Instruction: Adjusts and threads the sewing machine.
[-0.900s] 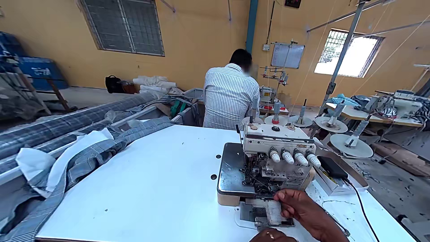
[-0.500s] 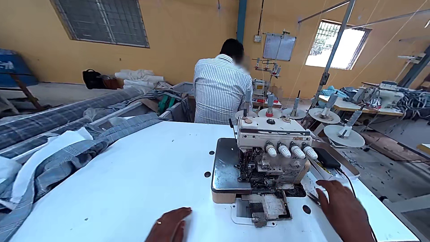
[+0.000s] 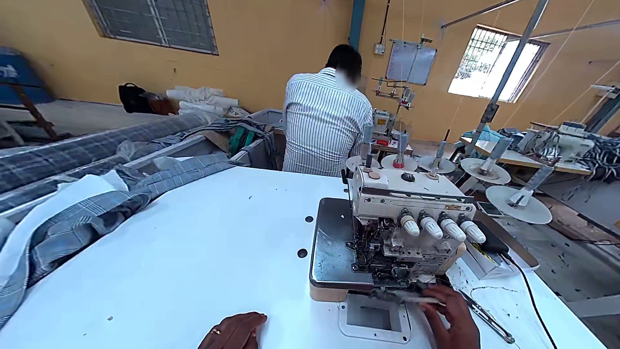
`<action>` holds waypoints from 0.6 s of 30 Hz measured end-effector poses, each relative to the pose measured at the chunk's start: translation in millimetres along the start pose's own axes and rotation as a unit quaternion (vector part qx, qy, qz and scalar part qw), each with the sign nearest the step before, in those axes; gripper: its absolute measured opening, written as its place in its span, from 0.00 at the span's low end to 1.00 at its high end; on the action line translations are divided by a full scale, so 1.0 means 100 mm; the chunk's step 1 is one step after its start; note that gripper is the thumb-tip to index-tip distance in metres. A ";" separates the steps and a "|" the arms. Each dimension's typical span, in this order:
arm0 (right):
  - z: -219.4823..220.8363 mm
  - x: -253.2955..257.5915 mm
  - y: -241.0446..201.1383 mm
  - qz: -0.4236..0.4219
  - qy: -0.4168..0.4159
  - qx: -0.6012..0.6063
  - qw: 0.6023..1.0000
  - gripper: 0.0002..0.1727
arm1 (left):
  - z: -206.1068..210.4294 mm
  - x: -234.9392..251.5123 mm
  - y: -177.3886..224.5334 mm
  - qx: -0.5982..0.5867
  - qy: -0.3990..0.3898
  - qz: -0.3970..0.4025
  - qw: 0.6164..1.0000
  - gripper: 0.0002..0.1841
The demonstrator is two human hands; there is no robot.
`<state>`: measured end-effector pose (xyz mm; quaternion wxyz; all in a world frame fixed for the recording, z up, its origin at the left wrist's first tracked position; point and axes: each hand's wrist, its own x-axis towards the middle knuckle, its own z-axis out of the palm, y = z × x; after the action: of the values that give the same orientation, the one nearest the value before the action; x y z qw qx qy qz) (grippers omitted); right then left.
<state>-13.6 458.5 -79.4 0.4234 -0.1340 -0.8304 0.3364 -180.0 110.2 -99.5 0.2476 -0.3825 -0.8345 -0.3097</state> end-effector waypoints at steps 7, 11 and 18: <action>0.38 0.29 0.01 0.077 0.131 0.035 0.988 0.27 | -0.02 0.01 0.02 0.018 0.005 -0.008 1.000 0.14; 0.46 0.32 -0.07 0.104 0.152 0.025 0.983 0.24 | 0.00 0.01 0.03 0.024 0.010 -0.009 1.000 0.14; 0.48 0.24 -0.14 0.040 0.168 -0.021 0.985 0.29 | -0.01 0.01 0.02 0.019 0.009 -0.002 1.000 0.14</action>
<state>-65.5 438.5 -75.6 0.5408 -0.2303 -0.7480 0.3084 -178.4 110.9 -97.1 0.2619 -0.3731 -0.8389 -0.2974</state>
